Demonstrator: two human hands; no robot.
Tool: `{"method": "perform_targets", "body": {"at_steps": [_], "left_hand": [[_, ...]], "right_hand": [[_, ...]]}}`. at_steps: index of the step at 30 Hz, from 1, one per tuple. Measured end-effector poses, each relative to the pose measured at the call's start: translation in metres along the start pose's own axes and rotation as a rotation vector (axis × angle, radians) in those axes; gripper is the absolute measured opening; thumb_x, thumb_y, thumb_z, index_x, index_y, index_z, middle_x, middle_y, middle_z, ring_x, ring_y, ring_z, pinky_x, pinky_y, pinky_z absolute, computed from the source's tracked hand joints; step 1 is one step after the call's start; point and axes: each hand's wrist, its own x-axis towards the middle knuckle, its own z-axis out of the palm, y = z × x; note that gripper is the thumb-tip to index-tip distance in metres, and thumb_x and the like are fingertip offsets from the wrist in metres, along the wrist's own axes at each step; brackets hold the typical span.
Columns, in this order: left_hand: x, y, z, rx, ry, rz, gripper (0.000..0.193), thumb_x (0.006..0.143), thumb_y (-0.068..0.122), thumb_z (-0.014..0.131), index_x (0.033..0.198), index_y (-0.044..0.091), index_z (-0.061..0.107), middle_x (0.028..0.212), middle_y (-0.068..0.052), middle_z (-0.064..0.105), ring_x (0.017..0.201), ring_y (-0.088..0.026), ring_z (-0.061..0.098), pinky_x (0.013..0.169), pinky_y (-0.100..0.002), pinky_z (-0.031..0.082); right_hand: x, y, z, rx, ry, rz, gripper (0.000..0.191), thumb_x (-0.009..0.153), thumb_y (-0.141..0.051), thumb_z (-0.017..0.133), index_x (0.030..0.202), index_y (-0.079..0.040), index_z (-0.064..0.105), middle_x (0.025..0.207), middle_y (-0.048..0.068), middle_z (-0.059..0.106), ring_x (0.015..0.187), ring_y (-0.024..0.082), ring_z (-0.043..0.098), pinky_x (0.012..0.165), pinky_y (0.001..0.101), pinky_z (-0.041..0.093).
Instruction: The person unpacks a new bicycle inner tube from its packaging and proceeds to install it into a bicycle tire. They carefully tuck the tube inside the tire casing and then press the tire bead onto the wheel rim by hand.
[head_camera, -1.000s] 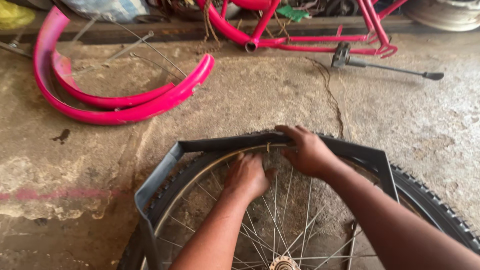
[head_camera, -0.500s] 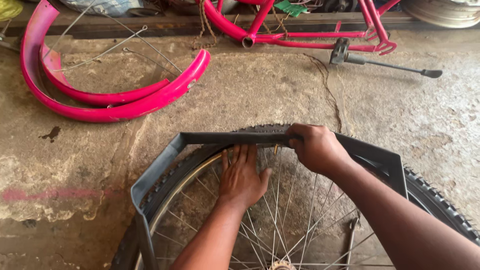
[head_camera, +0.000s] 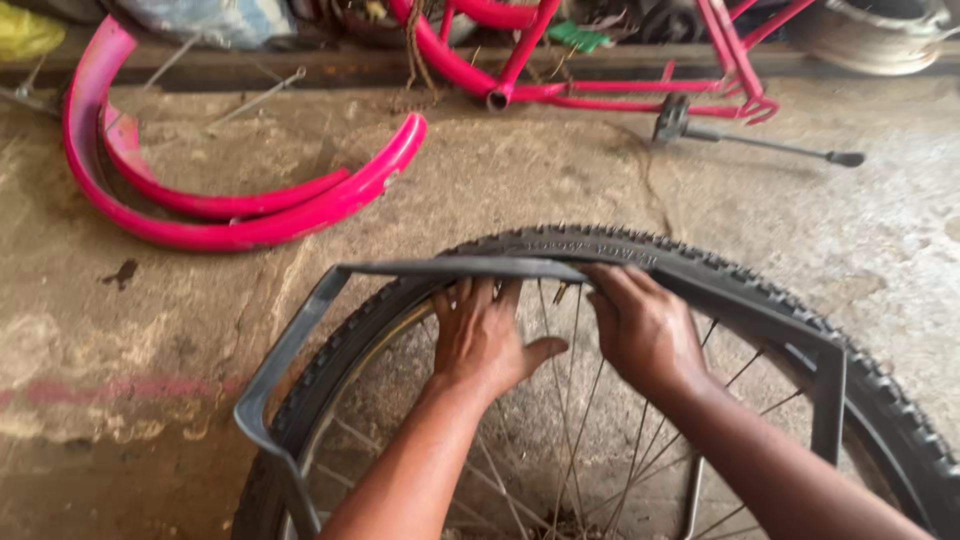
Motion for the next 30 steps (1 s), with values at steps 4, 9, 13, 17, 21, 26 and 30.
{"method": "perform_targets", "body": {"at_steps": [4,9,13,17,21,26,30], "left_hand": [[0.000,0.006,-0.006,-0.031,0.050,-0.001,0.112,0.065,0.070,0.082,0.153,0.012,0.044,0.153,-0.016,0.042,0.147,-0.036,0.028,0.116,-0.069,0.014],[0.001,0.005,0.000,-0.017,0.023,-0.014,0.103,0.067,0.067,0.085,0.145,0.009,0.049,0.151,-0.016,0.050,0.141,-0.035,0.040,0.117,-0.062,0.019],[0.005,0.007,0.013,-0.081,-0.121,-0.079,0.099,0.074,0.062,0.082,0.147,0.006,0.047,0.145,-0.017,0.054,0.129,-0.033,0.054,0.114,-0.050,0.036],[0.005,0.006,0.019,-0.136,0.058,0.030,0.098,0.069,0.058,0.084,0.145,0.007,0.048,0.142,-0.017,0.055,0.127,-0.034,0.054,0.112,-0.052,0.033],[0.003,0.006,0.014,-0.160,0.271,0.113,0.090,0.070,0.062,0.083,0.140,0.011,0.058,0.140,-0.018,0.059,0.130,-0.039,0.052,0.113,-0.065,0.021],[0.013,0.032,0.012,-0.312,0.388,-0.145,0.049,0.090,0.058,0.070,0.111,0.013,0.075,0.121,-0.010,0.073,0.125,-0.032,0.059,0.122,-0.067,0.011],[0.017,0.043,0.021,-0.195,0.744,-0.096,0.045,0.089,0.051,0.070,0.102,0.009,0.077,0.110,-0.016,0.075,0.115,-0.038,0.065,0.113,-0.061,0.026]], "right_hand": [[-0.003,-0.004,-0.005,-0.006,-0.073,0.041,0.031,0.098,-0.013,0.059,0.128,-0.010,0.065,0.126,0.012,0.069,0.104,0.032,0.073,0.083,0.0431,0.062],[-0.012,0.001,-0.001,-0.092,-0.093,0.015,0.047,0.097,-0.014,0.054,0.143,-0.007,0.051,0.148,0.022,0.053,0.115,0.044,0.063,0.091,0.0522,0.056],[-0.010,0.014,0.002,-0.063,-0.166,-0.017,0.054,0.101,-0.008,0.045,0.154,-0.001,0.038,0.154,0.029,0.042,0.123,0.046,0.059,0.095,0.0522,0.055],[0.004,0.020,-0.002,-0.024,-0.217,-0.048,0.056,0.098,-0.009,0.047,0.151,0.006,0.039,0.148,0.037,0.043,0.110,0.047,0.064,0.077,0.0467,0.062],[0.023,0.019,-0.003,0.003,-0.194,0.070,0.030,0.107,-0.015,0.046,0.128,-0.002,0.063,0.115,0.019,0.074,0.075,0.033,0.076,0.058,0.0410,0.063],[0.023,0.016,0.002,-0.002,0.102,-0.116,0.020,0.097,-0.008,0.059,0.109,0.000,0.074,0.099,0.018,0.078,0.079,0.033,0.076,0.068,0.0417,0.062],[0.019,0.017,-0.002,0.070,0.128,-0.131,0.020,0.097,-0.012,0.067,0.112,-0.002,0.075,0.104,0.018,0.077,0.084,0.032,0.077,0.075,0.0386,0.062]]}}
